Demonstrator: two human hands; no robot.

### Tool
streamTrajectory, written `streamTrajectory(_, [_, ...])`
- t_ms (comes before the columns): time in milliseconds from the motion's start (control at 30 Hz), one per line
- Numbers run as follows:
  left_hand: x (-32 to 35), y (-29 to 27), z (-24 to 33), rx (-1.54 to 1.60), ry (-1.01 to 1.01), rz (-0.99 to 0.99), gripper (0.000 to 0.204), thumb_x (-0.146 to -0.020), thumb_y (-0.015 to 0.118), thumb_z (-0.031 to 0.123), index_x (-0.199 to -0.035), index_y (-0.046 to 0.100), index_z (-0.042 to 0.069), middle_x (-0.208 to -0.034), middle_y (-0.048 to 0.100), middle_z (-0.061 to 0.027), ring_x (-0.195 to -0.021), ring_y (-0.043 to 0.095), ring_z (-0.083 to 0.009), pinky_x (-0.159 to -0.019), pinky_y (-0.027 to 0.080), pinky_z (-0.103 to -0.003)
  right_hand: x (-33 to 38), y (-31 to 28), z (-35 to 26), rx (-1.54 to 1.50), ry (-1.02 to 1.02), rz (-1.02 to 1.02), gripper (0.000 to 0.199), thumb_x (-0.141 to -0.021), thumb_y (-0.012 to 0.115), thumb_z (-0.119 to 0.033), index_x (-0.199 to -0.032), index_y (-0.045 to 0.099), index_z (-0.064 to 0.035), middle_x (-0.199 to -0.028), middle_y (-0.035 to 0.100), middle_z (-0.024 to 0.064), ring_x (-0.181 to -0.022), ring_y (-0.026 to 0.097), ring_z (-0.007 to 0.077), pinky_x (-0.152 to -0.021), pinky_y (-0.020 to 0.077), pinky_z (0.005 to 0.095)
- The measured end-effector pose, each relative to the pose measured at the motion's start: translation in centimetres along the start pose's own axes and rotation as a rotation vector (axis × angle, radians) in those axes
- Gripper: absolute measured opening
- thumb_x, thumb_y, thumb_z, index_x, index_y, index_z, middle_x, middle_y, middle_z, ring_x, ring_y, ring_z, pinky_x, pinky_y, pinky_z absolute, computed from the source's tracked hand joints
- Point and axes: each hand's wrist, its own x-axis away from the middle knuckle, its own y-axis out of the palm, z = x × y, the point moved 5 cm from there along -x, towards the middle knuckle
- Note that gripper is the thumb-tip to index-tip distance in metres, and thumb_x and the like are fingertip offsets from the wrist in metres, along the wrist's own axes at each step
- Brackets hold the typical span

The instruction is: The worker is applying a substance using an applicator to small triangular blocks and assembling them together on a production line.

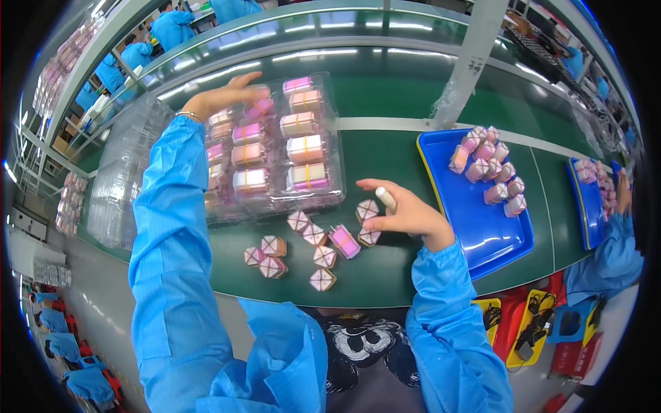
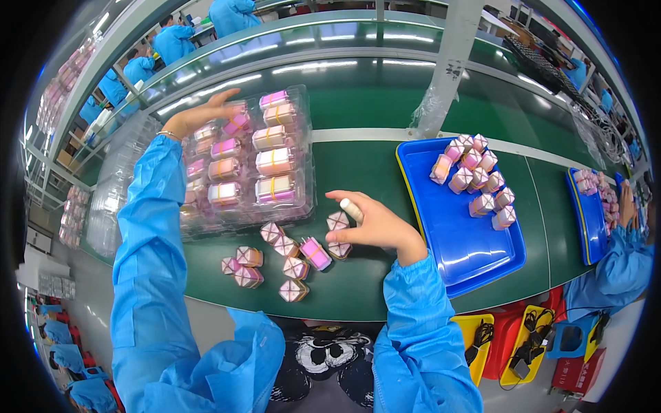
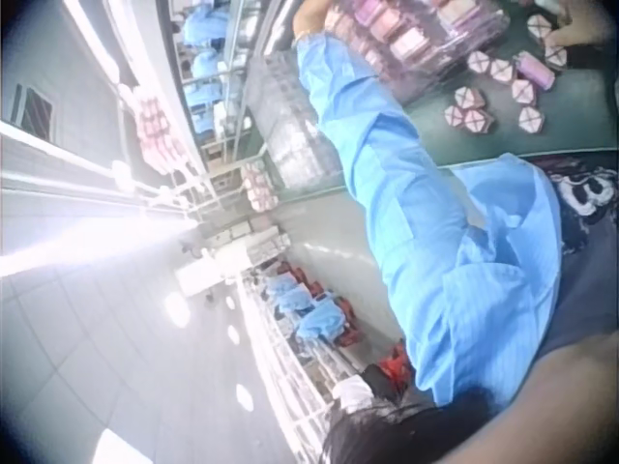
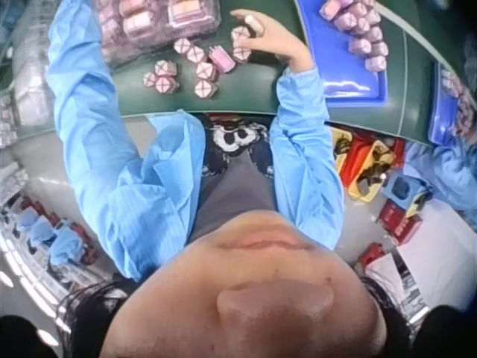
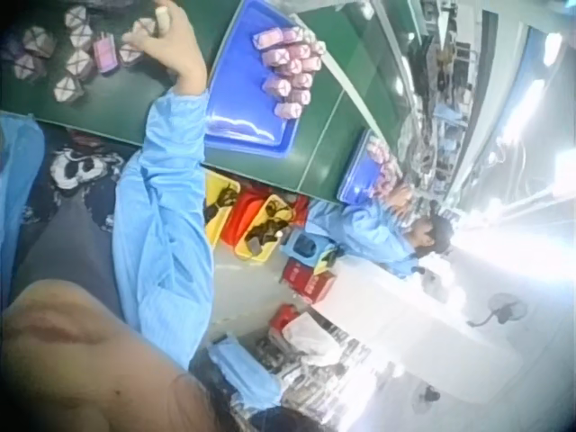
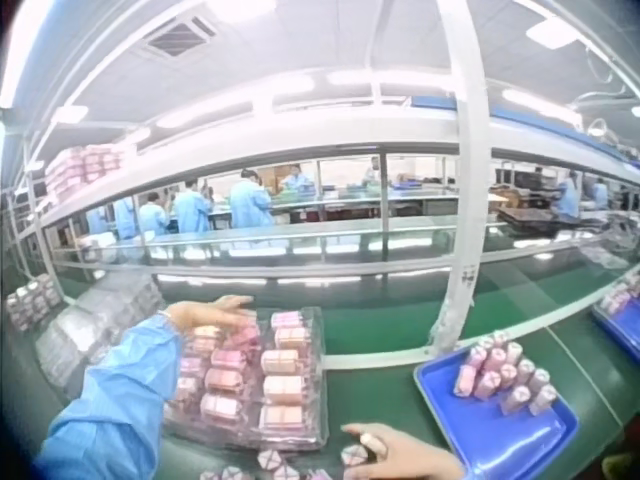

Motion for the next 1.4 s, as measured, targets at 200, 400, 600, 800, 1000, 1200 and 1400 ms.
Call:
streamTrajectory(200, [0.3,5.7,0.3,-0.611,0.193,0.288,0.062,-0.099,0.036,0.052,-0.148,0.036,0.014,-0.157,0.023,-0.0140,-0.146,0.017,-0.0376,-0.116,0.015,-0.053,1.1,2.5,-2.5,0.374,-0.048,-0.100,0.077,-0.064,0.085,-0.024,-0.132,0.052,-0.0119,-0.126,0.053,0.0164,-0.113,0.057,0.0347,-0.095,0.0470,0.0365])
streamTrajectory(400, [1.5,6.3,1.2,-1.023,0.294,0.234,0.060,-0.100,0.031,0.053,-0.148,0.036,0.018,-0.158,0.022,-0.0144,-0.145,0.018,-0.0393,-0.115,0.012,-0.057,0.2,3.0,-2.2,0.352,-0.042,-0.005,0.052,-0.069,0.074,-0.014,-0.118,0.055,-0.0087,-0.111,0.057,0.0153,-0.099,0.060,0.0334,-0.086,0.0492,0.0375])
streamTrajectory(600, [5.2,3.8,4.4,-0.463,0.318,0.597,0.050,-0.098,0.046,0.040,-0.136,0.049,0.009,-0.143,0.045,-0.0165,-0.136,0.038,-0.0331,-0.111,0.029,-0.047,-0.1,0.2,-1.7,-0.248,-0.014,0.088,0.058,-0.070,0.078,-0.009,-0.121,0.050,-0.0109,-0.104,0.058,0.0040,-0.097,0.056,0.0110,-0.083,0.0486,0.0278])
streamTrajectory(800, [18.2,15.1,16.1,-0.169,0.593,0.373,0.072,-0.076,0.080,0.031,-0.133,0.047,0.002,-0.136,0.049,-0.0208,-0.124,0.050,-0.0368,-0.103,0.042,-0.042,0.9,1.2,-4.4,-0.767,-0.232,0.090,0.080,-0.069,0.080,-0.013,-0.135,0.035,-0.0094,-0.131,0.050,0.0122,-0.120,0.052,0.0238,-0.099,0.0457,0.0370])
streamTrajectory(1000, [18.2,20.8,17.5,-0.115,0.372,0.387,0.088,-0.069,0.083,0.029,-0.136,0.036,-0.003,-0.142,0.036,-0.0300,-0.121,0.050,-0.0457,-0.098,0.046,-0.045,1.6,3.4,-5.5,-0.684,-0.242,0.044,0.083,-0.067,0.082,-0.013,-0.136,0.035,-0.0093,-0.128,0.049,0.0097,-0.121,0.049,0.0212,-0.102,0.0419,0.0353])
streamTrajectory(1200, [18.8,20.7,16.7,-0.076,0.368,0.296,0.084,-0.067,0.082,0.018,-0.132,0.036,-0.006,-0.141,0.031,-0.0335,-0.123,0.044,-0.0519,-0.097,0.047,-0.049,1.7,4.8,-6.3,-0.512,-0.264,-0.019,0.090,-0.063,0.086,-0.008,-0.137,0.035,-0.0077,-0.139,0.043,0.0137,-0.130,0.042,0.0245,-0.109,0.0349,0.0382])
streamTrajectory(1400, [18.0,21.2,16.0,0.034,0.394,0.288,0.084,-0.065,0.081,0.012,-0.133,0.035,-0.001,-0.144,0.032,-0.0248,-0.126,0.043,-0.0446,-0.099,0.046,-0.046,1.4,5.1,-5.5,-0.472,-0.290,0.017,0.108,-0.058,0.091,-0.012,-0.145,0.028,-0.0069,-0.141,0.042,0.0145,-0.109,0.055,0.0175,-0.093,0.0458,0.0299])
